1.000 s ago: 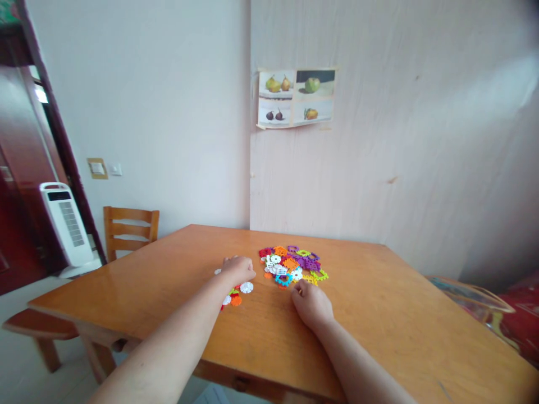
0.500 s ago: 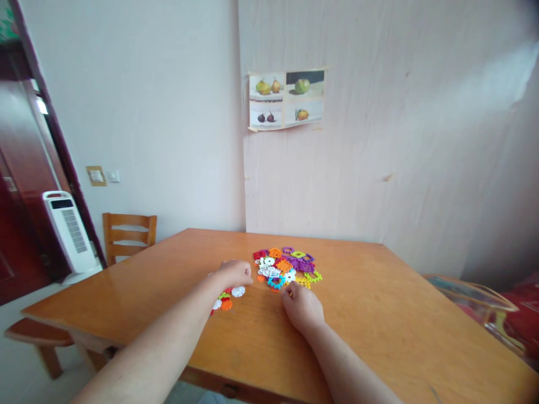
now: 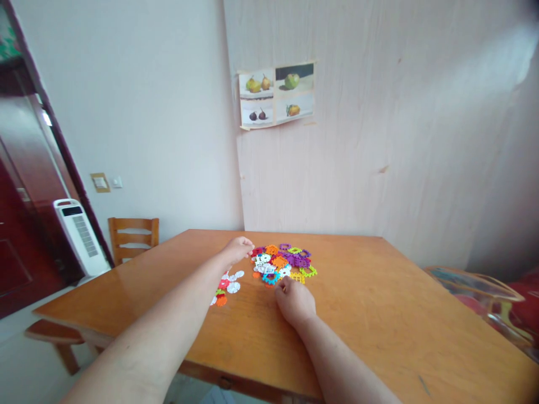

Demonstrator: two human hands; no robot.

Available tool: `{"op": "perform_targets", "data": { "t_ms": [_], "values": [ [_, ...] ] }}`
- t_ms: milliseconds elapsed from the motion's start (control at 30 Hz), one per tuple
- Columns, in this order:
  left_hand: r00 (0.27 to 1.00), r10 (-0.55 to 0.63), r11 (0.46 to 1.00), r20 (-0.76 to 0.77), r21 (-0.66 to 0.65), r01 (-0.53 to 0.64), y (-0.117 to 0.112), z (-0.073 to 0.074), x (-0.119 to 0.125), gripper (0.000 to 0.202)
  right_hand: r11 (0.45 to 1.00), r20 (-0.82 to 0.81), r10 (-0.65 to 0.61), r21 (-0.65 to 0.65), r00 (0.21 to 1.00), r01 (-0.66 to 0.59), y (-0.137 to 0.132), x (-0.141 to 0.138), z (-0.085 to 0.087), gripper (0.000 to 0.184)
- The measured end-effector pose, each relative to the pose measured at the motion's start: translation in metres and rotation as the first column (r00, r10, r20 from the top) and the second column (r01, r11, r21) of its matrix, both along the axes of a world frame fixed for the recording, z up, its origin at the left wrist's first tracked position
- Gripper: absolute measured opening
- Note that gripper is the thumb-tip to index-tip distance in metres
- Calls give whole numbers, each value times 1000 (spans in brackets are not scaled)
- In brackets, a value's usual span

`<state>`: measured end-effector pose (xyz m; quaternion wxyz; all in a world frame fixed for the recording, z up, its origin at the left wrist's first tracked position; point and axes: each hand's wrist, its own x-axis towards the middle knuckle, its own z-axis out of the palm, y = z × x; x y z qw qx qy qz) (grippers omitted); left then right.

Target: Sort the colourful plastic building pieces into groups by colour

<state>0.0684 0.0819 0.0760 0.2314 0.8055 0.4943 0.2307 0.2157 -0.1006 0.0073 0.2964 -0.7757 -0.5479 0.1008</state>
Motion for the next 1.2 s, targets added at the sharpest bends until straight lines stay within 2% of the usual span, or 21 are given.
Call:
{"op": "perform_targets", "data": {
  "t_ms": [100, 233, 367, 500, 667, 800, 900, 967, 1067, 1200],
  "values": [
    [989, 33, 999, -142, -17, -36, 2, -2, -10, 18, 1000, -3, 4, -2, 1000, -4, 0, 0, 0, 26],
    [949, 64, 996, -308, -32, -78, -3, -21, -26, 15, 1000, -3, 13, -6, 1000, -13, -1, 0, 1, 27],
    [918, 84, 995, -387, -16, -98, -7, -36, -33, 17, 1000, -1, 19, -12, 1000, -19, -1, 1, 0, 27],
    [921, 106, 994, -376, 4, -112, -7, -37, -34, 17, 1000, 5, 24, -3, 1000, -24, -1, 1, 0, 27],
    [950, 122, 992, -288, -7, -129, -7, -34, -29, 17, 1000, -12, 22, -7, 1000, -22, 0, 1, 0, 26],
    [981, 123, 992, -152, -15, -126, -4, -21, -18, 12, 1000, -6, 19, -3, 1000, -19, 0, 1, 1, 26],
    [991, 129, 991, -34, 25, -129, 4, -7, -10, 22, 1000, -7, 23, 2, 1000, -23, -1, 1, 1, 25],
    [990, 140, 989, -8, 42, -140, 9, -3, -9, 25, 1000, -4, 20, 6, 1000, -20, -1, 1, 1, 25],
    [981, 175, 984, -77, 39, -173, 12, -9, -16, 20, 1000, -7, 20, 14, 1000, -20, 0, 1, 0, 24],
    [948, 193, 980, -254, 6, -197, 9, -29, -31, 23, 1000, -1, 16, 24, 1000, -16, 2, 1, -2, 24]
  ]
}}
